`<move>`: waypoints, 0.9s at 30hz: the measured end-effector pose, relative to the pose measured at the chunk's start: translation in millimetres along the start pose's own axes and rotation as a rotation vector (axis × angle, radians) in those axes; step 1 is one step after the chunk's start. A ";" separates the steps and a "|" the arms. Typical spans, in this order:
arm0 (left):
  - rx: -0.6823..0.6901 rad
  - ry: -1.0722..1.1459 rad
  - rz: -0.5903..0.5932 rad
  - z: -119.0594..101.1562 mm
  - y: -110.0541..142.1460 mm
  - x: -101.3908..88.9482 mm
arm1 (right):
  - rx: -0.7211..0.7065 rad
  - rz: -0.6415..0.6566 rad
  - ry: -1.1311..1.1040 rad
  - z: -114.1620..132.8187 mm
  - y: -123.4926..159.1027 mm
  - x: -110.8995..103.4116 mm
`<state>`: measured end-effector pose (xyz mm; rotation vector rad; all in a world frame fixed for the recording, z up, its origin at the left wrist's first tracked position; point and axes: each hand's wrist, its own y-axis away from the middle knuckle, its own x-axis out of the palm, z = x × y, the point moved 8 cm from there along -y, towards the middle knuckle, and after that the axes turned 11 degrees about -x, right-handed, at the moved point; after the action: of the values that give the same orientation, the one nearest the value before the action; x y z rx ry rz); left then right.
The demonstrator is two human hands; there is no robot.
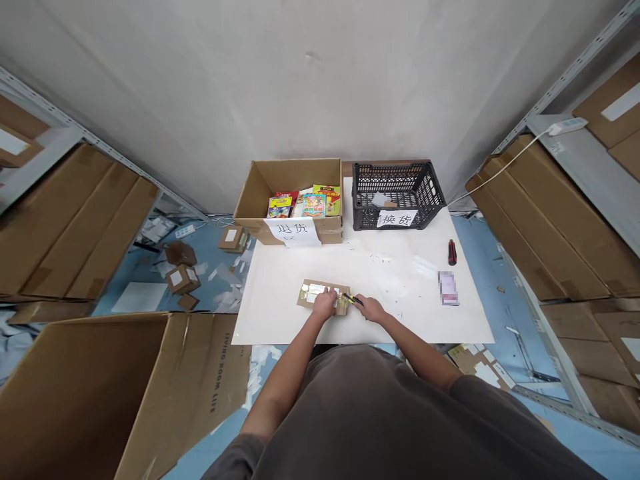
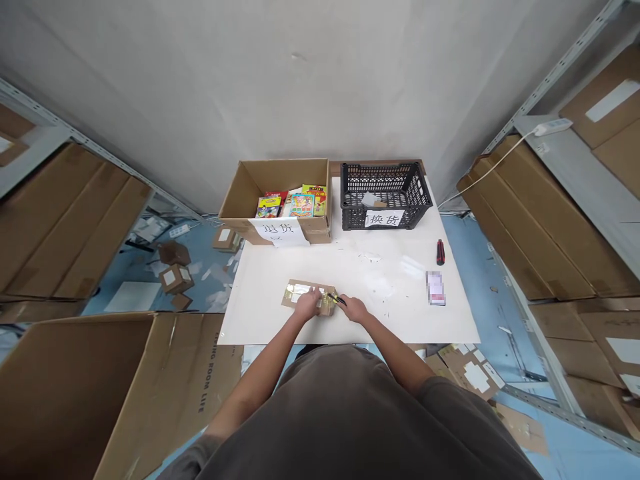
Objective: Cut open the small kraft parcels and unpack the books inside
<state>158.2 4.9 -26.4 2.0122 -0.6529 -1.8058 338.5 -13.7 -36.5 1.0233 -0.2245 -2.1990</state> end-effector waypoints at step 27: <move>-0.158 -0.055 0.067 7.7 -4.9 -4.8 | -0.042 0.321 0.158 -2.4 -45.2 -27.9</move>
<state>150.7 11.9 -26.1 1.8235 -0.5680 -1.8186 329.4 38.6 -40.1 1.0524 -0.2509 -1.8190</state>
